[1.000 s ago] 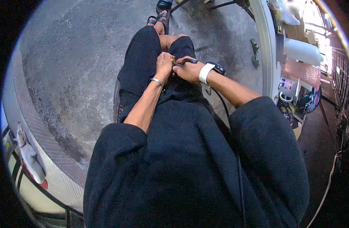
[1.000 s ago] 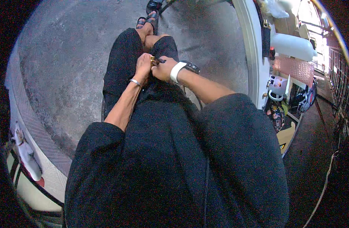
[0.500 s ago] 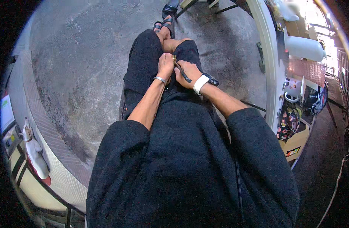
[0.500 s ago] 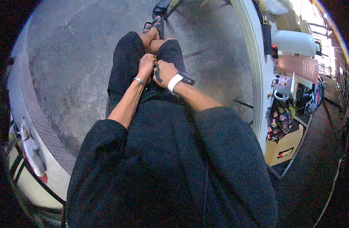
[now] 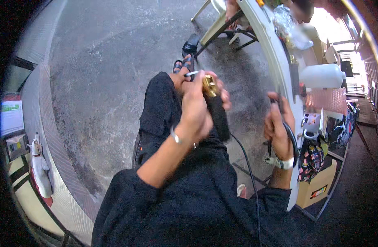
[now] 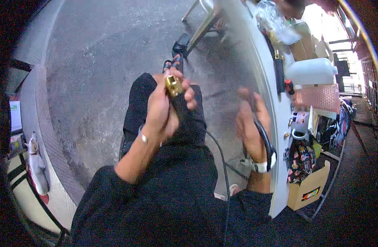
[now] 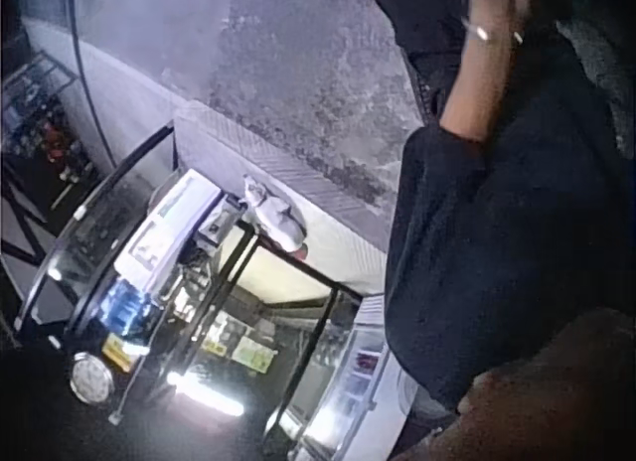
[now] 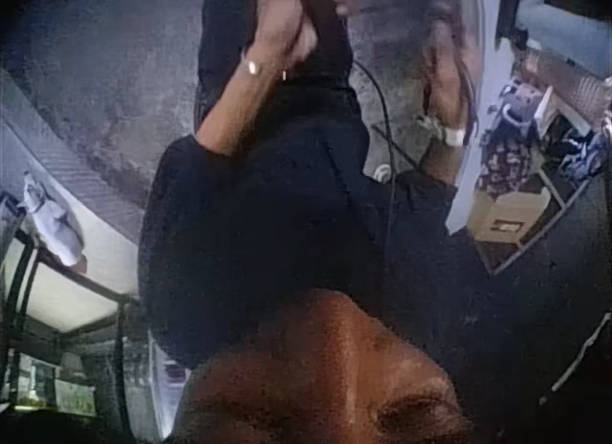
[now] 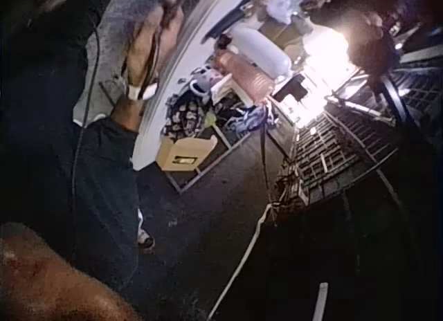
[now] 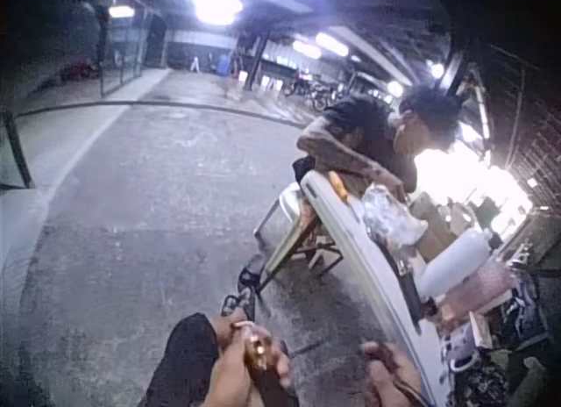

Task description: Assembling a foam lance nozzle by attaching a brass adapter using pliers.

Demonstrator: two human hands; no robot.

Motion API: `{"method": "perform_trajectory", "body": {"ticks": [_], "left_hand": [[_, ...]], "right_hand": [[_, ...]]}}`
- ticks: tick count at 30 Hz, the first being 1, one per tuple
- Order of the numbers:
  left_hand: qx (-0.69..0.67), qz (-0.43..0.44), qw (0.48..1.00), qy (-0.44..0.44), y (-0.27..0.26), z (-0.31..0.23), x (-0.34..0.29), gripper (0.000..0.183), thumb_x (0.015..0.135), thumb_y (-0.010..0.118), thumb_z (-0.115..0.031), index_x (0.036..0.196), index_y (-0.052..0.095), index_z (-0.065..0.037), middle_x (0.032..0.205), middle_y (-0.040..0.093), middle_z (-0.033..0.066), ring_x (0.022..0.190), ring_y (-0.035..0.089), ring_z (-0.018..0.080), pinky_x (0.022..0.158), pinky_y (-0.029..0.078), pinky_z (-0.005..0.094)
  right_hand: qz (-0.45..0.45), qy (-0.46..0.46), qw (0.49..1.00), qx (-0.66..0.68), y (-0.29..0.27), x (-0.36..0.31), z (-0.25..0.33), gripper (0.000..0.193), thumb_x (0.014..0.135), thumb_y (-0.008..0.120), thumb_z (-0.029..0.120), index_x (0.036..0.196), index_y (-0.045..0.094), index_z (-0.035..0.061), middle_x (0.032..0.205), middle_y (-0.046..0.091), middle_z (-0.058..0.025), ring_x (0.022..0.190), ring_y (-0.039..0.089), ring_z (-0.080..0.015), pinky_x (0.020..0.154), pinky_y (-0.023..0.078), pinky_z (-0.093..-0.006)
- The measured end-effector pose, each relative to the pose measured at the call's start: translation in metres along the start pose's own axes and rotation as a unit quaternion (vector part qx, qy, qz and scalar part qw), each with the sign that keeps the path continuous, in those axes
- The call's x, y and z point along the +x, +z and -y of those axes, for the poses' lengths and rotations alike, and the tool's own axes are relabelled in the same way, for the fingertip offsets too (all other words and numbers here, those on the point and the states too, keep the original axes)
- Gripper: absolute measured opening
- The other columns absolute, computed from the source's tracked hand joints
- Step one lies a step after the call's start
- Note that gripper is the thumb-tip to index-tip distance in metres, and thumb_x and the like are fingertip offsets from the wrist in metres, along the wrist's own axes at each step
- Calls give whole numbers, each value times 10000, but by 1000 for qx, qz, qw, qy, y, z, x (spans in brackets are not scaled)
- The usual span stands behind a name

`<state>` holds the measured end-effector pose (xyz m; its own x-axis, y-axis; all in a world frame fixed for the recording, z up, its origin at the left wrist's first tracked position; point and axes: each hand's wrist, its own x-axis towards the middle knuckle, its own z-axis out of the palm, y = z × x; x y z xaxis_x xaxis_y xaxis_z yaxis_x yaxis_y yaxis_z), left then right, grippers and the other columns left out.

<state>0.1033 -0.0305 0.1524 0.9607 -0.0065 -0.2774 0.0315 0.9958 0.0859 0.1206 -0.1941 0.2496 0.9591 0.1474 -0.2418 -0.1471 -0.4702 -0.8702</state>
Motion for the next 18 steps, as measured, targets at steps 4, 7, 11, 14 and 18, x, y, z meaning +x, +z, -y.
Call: {"method": "perform_trajectory", "body": {"ticks": [4, 7, 11, 14, 18], "left_hand": [[-107, 33, 985, -131, 62, 18, -71, 321, 943, 336, -367, 995, 411, -60, 830, 470, 84, 685, 537, 206, 599, 510, 384], [-173, 21, 961, -216, 68, 41, -106, 365, 957, 245, -367, 1059, 421, -64, 891, 470, 114, 719, 531, 231, 720, 489, 489], [-114, -28, 955, -272, 66, 55, -123, 361, 963, 221, -337, 1074, 401, -45, 928, 466, 138, 729, 529, 250, 817, 454, 538], [-76, -63, 954, -283, 63, 61, -116, 344, 962, 235, -329, 1070, 395, -44, 919, 468, 130, 727, 528, 248, 827, 448, 547], [-97, -103, 949, -282, 57, 71, -101, 346, 958, 253, -349, 1067, 394, -53, 897, 460, 109, 715, 518, 227, 856, 435, 535]], "right_hand": [[-49, -8, 998, 35, -24, -21, -2, 332, 896, 485, 245, 1169, 444, 60, 549, 353, 72, 438, 333, -29, 385, 249, -182], [-65, 4, 996, 58, -41, -26, -29, 337, 897, 496, 246, 1177, 438, 66, 556, 369, 56, 450, 343, -34, 389, 258, -180], [-57, 59, 992, 100, -39, -35, -43, 338, 904, 481, 250, 1187, 428, 73, 535, 353, 44, 424, 334, -41, 373, 264, -188], [-46, 75, 989, 117, -39, -38, -50, 341, 905, 481, 247, 1194, 421, 75, 531, 351, 44, 424, 331, -41, 370, 262, -189], [-35, 81, 988, 126, -35, -38, -59, 334, 906, 486, 241, 1189, 435, 70, 534, 353, 45, 430, 343, -41, 370, 268, -192]]}}
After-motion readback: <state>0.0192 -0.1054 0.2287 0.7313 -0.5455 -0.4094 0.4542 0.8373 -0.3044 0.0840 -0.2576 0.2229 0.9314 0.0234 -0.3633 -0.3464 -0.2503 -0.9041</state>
